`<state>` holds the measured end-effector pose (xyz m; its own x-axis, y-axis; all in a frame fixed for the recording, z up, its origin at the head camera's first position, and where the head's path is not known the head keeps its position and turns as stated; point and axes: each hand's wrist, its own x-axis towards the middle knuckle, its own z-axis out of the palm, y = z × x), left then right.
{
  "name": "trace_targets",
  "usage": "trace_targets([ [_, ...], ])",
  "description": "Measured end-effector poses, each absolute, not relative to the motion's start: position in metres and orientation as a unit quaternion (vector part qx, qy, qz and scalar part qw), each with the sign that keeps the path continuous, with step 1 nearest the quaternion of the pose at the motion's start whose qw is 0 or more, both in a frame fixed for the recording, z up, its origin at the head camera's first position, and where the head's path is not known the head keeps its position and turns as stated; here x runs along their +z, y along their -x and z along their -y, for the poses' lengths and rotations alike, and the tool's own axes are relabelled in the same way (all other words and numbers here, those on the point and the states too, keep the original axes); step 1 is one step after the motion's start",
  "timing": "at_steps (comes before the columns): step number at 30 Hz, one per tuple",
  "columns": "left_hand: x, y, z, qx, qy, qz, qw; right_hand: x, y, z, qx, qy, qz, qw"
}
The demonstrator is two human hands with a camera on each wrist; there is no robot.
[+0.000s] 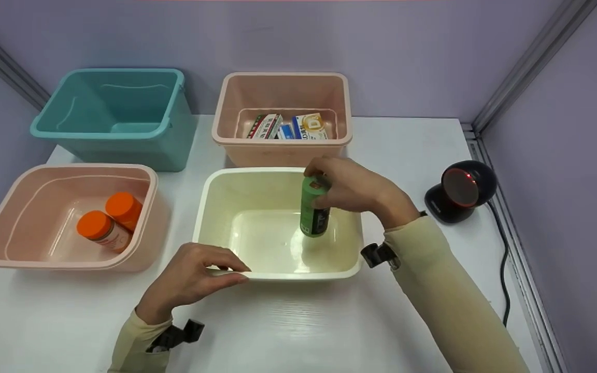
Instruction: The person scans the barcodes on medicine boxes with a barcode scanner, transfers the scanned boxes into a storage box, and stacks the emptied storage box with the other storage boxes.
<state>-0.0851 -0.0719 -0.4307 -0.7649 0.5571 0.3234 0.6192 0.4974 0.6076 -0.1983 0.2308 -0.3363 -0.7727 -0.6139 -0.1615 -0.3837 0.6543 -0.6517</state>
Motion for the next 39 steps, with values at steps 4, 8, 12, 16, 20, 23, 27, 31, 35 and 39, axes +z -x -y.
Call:
trace_targets([
  [4, -0.431, 0.085, 0.072, -0.37, 0.337, 0.865, 0.037, -0.328, 0.194, -0.239, -0.342, 0.286, -0.88, 0.162],
  [8, -0.43, 0.085, 0.072, -0.368, 0.336, 0.866, 0.037, -0.321, 0.189, -0.245, -0.368, 0.298, -0.871, 0.129],
  [12, -0.43, 0.085, 0.072, -0.364, 0.339, 0.867, 0.041, -0.316, 0.187, -0.251, -0.37, 0.305, -0.873, 0.092],
  [16, -0.431, 0.086, 0.072, -0.366, 0.343, 0.864, 0.044, -0.314, 0.187, -0.257, -0.364, 0.324, -0.872, 0.047],
  [20, -0.431, 0.086, 0.072, -0.37, 0.346, 0.861, 0.049, -0.31, 0.187, -0.262, -0.351, 0.344, -0.871, 0.009],
  [23, -0.431, 0.085, 0.072, -0.371, 0.346, 0.86, 0.05, -0.305, 0.184, -0.266, -0.332, 0.343, -0.879, 0.008],
  [27, -0.431, 0.085, 0.072, -0.37, 0.343, 0.862, 0.05, -0.299, 0.183, -0.271, -0.312, 0.348, -0.884, 0.014],
  [31, -0.43, 0.085, 0.071, -0.368, 0.341, 0.864, 0.05, -0.296, 0.182, -0.276, -0.317, 0.358, -0.878, 0.003],
  [35, -0.431, 0.085, 0.071, -0.368, 0.341, 0.864, 0.05, -0.293, 0.181, -0.281, -0.339, 0.342, -0.877, 0.011],
  [39, -0.432, 0.085, 0.071, -0.371, 0.34, 0.862, 0.051, -0.293, 0.181, -0.285, -0.366, 0.323, -0.872, 0.023],
])
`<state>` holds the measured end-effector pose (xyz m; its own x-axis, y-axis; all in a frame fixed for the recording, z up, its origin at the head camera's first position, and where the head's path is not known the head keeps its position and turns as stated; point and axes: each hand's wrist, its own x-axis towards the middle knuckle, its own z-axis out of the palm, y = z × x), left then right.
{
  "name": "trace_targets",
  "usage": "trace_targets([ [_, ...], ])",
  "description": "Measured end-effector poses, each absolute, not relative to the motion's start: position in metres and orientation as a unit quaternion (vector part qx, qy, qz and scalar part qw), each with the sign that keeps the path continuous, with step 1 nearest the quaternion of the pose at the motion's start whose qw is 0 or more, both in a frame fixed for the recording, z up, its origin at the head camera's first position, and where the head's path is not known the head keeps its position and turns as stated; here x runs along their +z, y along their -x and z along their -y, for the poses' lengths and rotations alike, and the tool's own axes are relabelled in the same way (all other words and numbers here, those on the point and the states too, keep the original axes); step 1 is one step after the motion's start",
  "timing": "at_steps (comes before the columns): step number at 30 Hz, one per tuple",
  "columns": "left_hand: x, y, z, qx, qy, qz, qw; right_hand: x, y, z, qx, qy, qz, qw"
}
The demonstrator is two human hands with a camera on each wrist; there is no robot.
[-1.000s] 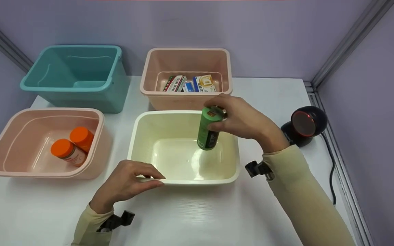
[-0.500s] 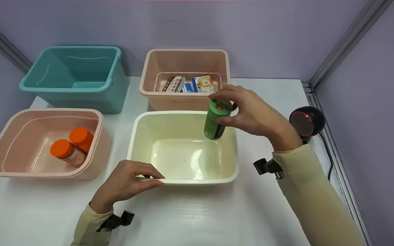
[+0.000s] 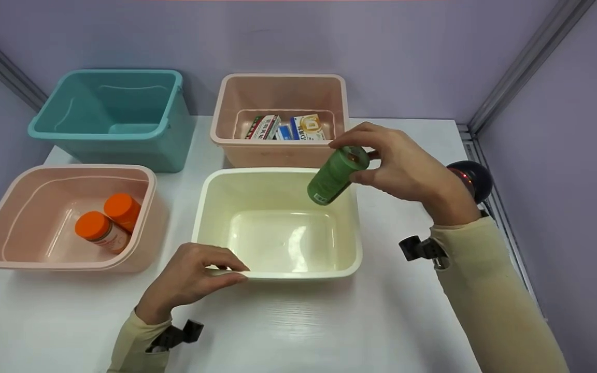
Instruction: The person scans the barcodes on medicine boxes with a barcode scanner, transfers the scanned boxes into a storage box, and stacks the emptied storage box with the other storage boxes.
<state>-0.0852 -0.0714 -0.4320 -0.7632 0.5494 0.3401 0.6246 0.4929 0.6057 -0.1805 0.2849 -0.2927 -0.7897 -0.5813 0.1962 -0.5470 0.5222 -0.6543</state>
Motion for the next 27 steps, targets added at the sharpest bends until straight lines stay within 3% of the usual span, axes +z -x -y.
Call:
trace_targets([
  [9, -0.432, 0.085, 0.072, -0.374, 0.339, 0.862, 0.049, -0.293, 0.179, -0.294, -0.386, 0.26, -0.885, -0.031],
  [17, -0.433, 0.085, 0.072, -0.378, 0.343, 0.858, 0.065, -0.296, 0.182, -0.305, -0.35, 0.12, -0.927, -0.061],
  [23, -0.434, 0.086, 0.072, -0.377, 0.346, 0.857, 0.063, -0.302, 0.183, -0.316, -0.316, 0.089, -0.939, -0.105],
  [27, -0.435, 0.086, 0.072, -0.375, 0.346, 0.857, 0.067, -0.306, 0.185, -0.322, -0.325, 0.032, -0.941, -0.092],
])
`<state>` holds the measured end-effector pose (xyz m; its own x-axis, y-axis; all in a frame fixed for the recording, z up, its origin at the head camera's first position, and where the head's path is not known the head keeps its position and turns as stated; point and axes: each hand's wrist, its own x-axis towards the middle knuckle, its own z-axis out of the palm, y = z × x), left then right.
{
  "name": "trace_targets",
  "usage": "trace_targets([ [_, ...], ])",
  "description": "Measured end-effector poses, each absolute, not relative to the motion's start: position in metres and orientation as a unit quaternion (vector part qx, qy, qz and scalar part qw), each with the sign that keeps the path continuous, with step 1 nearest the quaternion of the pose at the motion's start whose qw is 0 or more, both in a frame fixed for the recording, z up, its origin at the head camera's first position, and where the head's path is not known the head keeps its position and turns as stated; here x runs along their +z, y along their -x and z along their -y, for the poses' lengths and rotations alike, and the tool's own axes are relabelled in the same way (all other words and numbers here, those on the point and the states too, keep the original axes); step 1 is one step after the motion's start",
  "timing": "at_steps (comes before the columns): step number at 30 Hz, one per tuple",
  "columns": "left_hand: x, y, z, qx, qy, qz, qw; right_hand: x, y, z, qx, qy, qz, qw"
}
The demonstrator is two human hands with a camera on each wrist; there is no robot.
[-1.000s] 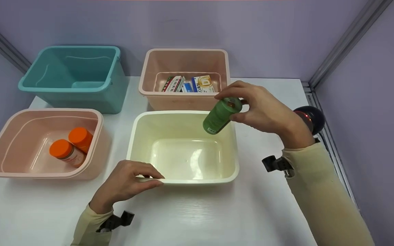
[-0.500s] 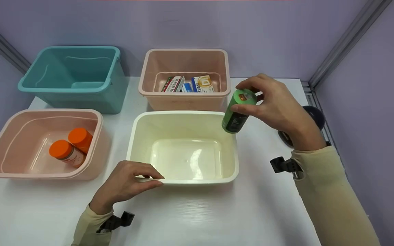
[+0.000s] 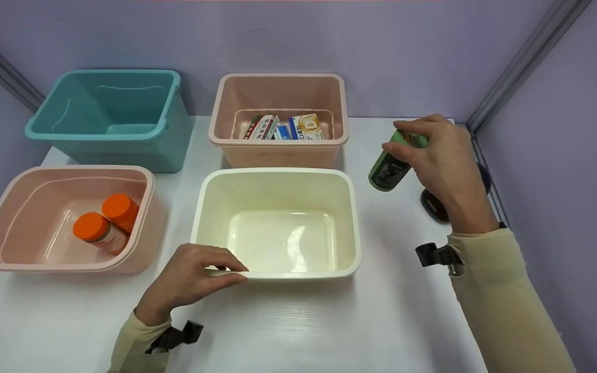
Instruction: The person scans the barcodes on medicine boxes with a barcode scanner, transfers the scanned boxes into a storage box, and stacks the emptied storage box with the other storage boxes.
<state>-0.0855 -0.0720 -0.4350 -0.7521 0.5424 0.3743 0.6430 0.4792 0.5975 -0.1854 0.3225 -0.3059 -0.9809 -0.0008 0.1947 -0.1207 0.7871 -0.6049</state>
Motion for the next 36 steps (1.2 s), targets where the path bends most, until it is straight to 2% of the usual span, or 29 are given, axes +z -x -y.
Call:
trace_targets([
  [5, -0.435, 0.085, 0.072, -0.372, 0.347, 0.858, 0.074, -0.308, 0.187, -0.329, 0.351, 0.028, 0.936, 0.021],
  [10, -0.435, 0.085, 0.072, -0.375, 0.348, 0.856, 0.078, -0.312, 0.187, -0.332, 0.365, 0.019, 0.931, -0.011],
  [18, -0.434, 0.085, 0.072, -0.378, 0.344, 0.856, 0.074, -0.318, 0.184, -0.337, 0.378, -0.006, 0.926, 0.009],
  [31, -0.435, 0.085, 0.071, -0.377, 0.348, 0.855, 0.074, -0.319, 0.186, -0.345, 0.231, -0.016, 0.971, 0.053],
  [36, -0.434, 0.085, 0.07, -0.377, 0.346, 0.857, 0.069, -0.321, 0.188, -0.348, 0.231, 0.013, 0.972, 0.031],
])
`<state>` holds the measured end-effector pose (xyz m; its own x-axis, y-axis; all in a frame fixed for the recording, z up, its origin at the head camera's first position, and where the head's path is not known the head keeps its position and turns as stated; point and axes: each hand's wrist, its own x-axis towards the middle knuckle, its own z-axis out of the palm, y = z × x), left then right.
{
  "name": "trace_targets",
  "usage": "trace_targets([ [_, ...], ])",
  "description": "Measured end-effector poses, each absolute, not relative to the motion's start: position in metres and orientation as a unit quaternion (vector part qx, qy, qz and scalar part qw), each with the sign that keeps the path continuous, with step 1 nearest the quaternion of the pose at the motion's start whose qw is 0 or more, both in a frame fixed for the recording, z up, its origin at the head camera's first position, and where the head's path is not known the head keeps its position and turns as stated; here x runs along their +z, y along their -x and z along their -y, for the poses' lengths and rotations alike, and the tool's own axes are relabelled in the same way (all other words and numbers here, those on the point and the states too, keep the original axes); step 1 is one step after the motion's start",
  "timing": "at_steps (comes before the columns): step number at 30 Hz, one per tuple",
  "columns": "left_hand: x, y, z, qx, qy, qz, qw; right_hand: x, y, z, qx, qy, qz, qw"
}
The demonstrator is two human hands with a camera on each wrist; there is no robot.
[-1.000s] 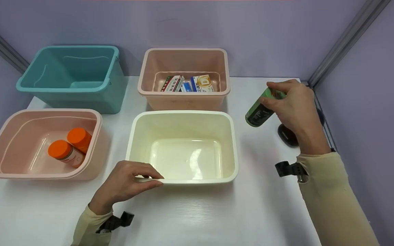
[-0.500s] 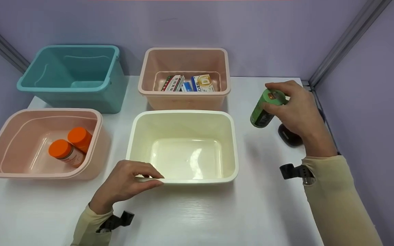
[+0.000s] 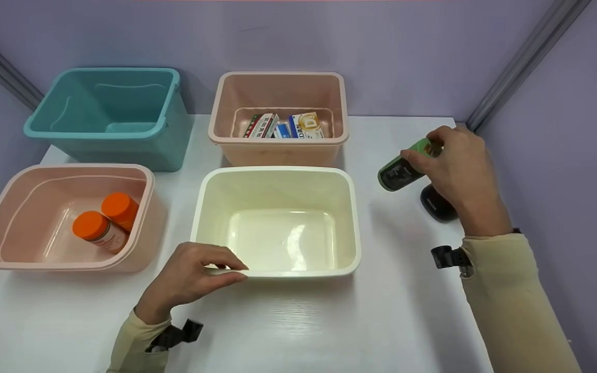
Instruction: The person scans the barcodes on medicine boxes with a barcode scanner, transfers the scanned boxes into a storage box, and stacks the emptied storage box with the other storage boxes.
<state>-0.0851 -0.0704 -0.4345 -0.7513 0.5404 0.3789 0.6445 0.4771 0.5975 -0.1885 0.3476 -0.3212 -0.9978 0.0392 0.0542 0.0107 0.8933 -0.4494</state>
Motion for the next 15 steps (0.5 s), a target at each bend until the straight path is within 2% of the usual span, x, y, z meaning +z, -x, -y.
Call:
trace_targets([
  [10, -0.4358, 0.0855, 0.0703, -0.372, 0.347, 0.858, 0.077, -0.3194, 0.1845, -0.3555, 0.3, -0.042, 0.953, -0.019],
  [15, -0.4359, 0.0855, 0.0704, -0.371, 0.349, 0.857, 0.083, -0.3219, 0.1803, -0.3573, 0.35, -0.076, 0.934, -0.018],
])
